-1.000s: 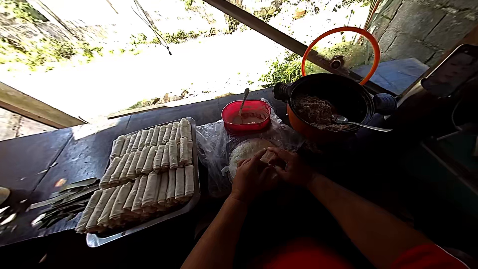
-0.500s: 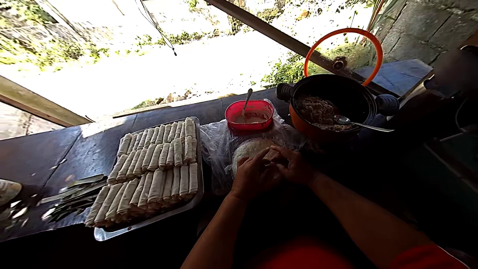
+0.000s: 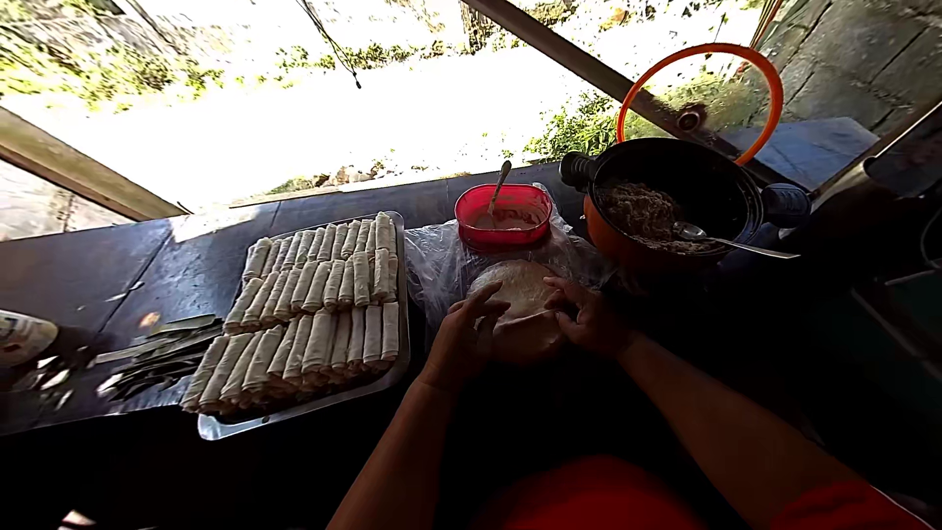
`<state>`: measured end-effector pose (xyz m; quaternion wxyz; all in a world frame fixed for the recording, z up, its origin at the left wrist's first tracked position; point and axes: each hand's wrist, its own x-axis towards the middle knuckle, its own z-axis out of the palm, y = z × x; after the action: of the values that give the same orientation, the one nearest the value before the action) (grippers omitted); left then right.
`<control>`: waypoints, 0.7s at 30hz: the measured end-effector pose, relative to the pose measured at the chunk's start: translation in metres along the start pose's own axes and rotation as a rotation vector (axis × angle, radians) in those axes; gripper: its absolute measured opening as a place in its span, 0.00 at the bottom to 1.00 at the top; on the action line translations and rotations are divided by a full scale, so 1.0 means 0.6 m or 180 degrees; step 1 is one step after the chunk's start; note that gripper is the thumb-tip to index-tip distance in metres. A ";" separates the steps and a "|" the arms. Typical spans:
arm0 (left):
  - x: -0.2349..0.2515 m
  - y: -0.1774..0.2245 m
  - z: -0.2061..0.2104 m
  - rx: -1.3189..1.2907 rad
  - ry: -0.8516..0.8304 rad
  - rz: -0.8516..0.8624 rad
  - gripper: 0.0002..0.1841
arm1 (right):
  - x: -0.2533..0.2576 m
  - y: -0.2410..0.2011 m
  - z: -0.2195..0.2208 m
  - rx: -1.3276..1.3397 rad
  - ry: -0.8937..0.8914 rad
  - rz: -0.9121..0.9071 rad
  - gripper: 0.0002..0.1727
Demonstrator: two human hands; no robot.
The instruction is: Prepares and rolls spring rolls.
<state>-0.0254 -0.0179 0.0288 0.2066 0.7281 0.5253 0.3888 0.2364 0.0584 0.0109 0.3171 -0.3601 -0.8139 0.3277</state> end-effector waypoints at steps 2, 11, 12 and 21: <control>0.006 0.012 0.010 0.0224 -0.0261 -0.0040 0.28 | 0.001 -0.001 -0.001 0.0015 -0.0016 0.0024 0.30; 0.024 0.011 0.030 0.0325 -0.0286 -0.0214 0.31 | 0.007 -0.054 0.029 -0.1115 -0.0133 -0.0743 0.27; 0.022 0.010 0.029 0.0338 -0.0281 -0.0205 0.30 | 0.009 -0.052 0.029 -0.1139 -0.0160 -0.0721 0.26; 0.002 0.002 0.038 0.1037 0.0079 0.0447 0.20 | 0.037 -0.067 0.004 -0.0985 -0.0686 -0.0141 0.26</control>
<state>-0.0062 -0.0148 0.0162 0.0517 0.7820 0.5317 0.3210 0.2073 0.0538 0.0463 0.1761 -0.3494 -0.8915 0.2282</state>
